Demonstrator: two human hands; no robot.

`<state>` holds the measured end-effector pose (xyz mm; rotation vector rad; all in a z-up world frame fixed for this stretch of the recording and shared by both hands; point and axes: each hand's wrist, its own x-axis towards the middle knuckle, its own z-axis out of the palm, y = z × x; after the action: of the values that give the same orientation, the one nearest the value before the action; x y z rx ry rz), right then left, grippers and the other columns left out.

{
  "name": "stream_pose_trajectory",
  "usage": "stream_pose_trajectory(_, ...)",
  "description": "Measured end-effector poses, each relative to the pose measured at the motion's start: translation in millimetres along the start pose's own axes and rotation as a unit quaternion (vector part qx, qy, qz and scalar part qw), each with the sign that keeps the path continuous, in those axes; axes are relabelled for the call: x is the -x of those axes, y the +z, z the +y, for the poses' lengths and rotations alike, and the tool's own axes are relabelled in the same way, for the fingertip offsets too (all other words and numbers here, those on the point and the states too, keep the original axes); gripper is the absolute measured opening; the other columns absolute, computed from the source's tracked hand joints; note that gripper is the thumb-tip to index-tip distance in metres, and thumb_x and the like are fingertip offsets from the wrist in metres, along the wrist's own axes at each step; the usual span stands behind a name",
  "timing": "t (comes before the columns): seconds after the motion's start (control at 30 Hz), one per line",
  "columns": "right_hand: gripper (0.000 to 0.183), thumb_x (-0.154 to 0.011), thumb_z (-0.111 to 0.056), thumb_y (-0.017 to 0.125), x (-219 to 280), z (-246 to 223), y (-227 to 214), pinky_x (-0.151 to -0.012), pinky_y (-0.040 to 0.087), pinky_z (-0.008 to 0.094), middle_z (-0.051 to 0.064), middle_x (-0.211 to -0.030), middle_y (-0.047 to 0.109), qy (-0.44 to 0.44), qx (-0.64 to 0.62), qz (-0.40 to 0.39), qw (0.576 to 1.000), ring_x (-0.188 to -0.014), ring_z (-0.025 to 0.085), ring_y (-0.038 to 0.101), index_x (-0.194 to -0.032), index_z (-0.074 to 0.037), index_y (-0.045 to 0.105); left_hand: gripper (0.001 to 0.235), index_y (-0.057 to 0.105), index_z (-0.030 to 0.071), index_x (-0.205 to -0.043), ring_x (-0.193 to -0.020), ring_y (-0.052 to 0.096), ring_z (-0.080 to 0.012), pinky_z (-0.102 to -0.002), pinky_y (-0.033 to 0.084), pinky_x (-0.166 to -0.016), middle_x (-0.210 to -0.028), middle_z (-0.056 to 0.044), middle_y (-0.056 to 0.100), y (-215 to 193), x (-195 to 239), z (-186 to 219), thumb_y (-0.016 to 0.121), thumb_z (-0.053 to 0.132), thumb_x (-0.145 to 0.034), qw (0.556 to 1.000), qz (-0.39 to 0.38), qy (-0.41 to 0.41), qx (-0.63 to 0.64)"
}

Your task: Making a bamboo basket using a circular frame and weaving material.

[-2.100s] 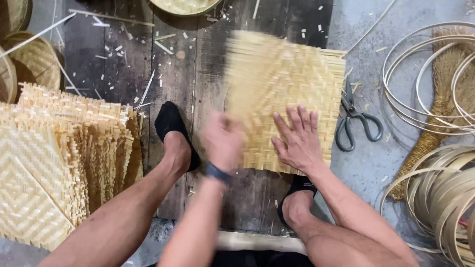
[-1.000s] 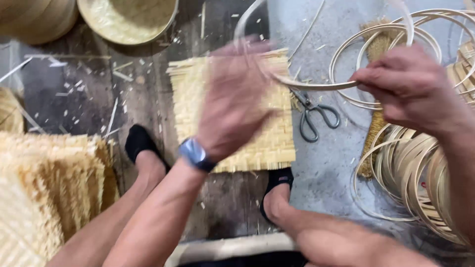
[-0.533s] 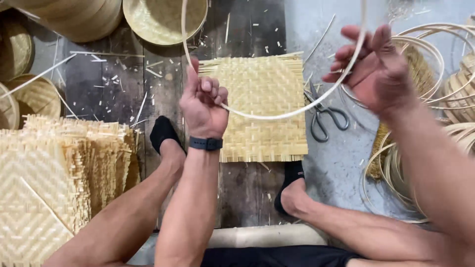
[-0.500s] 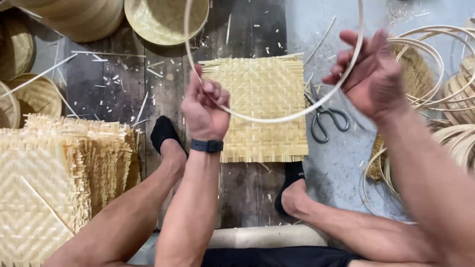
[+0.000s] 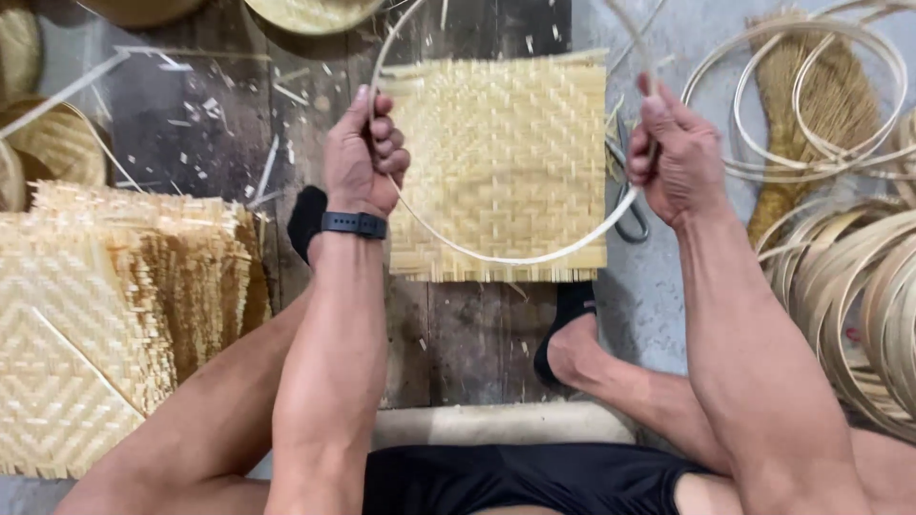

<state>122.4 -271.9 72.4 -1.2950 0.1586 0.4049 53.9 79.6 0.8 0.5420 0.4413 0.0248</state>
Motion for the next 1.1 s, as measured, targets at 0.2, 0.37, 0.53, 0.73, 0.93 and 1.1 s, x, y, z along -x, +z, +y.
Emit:
stream_pose_trajectory(0.2,0.043,-0.097,-0.004,0.068,-27.2,84.9,-43.2,-0.067,0.066,0.032,-0.001,-0.088,0.071,0.005,0.118,0.062,0.991,-0.075,0.012,0.073,-0.139,-0.004,0.060,0.022,0.064,0.016,-0.093,-0.051,0.050,-0.0081,-0.022,0.038,-0.041,-0.062,0.001,0.058,-25.1,1.0,-36.6,0.073,0.035,-0.090,0.975,0.218,-0.004,-0.048)
stream_pose_trajectory(0.37,0.023,-0.089,-0.008,0.081,-39.6,134.3,-63.1,-0.068,0.060,0.029,0.006,-0.084,0.076,-0.095,0.406,0.139,0.898,-0.073,0.014,0.073,-0.109,0.001,0.076,0.023,0.075,0.006,-0.106,-0.070,0.066,-0.0090,-0.025,0.053,-0.060,-0.083,-0.002,0.075,-114.7,-28.0,-80.0,0.080,0.013,-0.085,0.906,0.227,0.134,-0.330)
stream_pose_trajectory(0.53,0.019,-0.084,-0.014,0.088,-37.2,138.8,-56.5,-0.068,0.056,0.030,0.012,-0.079,0.076,-0.115,0.521,0.160,0.830,-0.068,0.015,0.071,-0.097,-0.001,0.081,0.042,0.079,0.006,-0.116,-0.077,0.073,-0.0139,-0.030,0.057,-0.071,-0.098,-0.009,0.078,-113.0,-26.4,-70.4,0.078,0.000,-0.074,0.714,0.146,0.171,-0.663)
stream_pose_trajectory(0.73,0.021,-0.082,-0.013,0.085,-35.3,142.1,-57.8,-0.070,0.058,0.030,0.010,-0.081,0.078,-0.088,0.472,0.185,0.858,-0.070,0.014,0.073,-0.101,-0.005,0.080,0.038,0.078,0.005,-0.113,-0.072,0.072,-0.0163,-0.029,0.058,-0.069,-0.085,-0.013,0.079,-109.0,-25.4,-69.2,0.082,0.001,-0.076,0.758,0.167,0.121,-0.619)
stream_pose_trajectory(0.93,0.022,-0.084,-0.012,0.084,-38.9,146.1,-63.6,-0.074,0.058,0.030,0.012,-0.086,0.079,-0.098,0.472,0.183,0.857,-0.074,0.016,0.075,-0.104,-0.005,0.081,0.023,0.080,0.002,-0.100,-0.073,0.076,-0.0164,-0.030,0.060,-0.071,-0.084,-0.011,0.080,-97.4,-27.0,-64.5,0.085,0.004,-0.078,0.726,0.217,0.111,-0.643)
stream_pose_trajectory(1.1,0.023,-0.084,-0.016,0.086,-42.8,144.8,-67.7,-0.075,0.057,0.032,0.014,-0.086,0.078,-0.088,0.510,0.170,0.839,-0.074,0.020,0.075,-0.103,-0.005,0.081,0.022,0.081,0.002,-0.095,-0.076,0.078,-0.0156,-0.030,0.065,-0.071,-0.087,-0.008,0.080,-99.6,-31.1,-64.3,0.086,0.002,-0.074,0.773,0.257,0.037,-0.579)
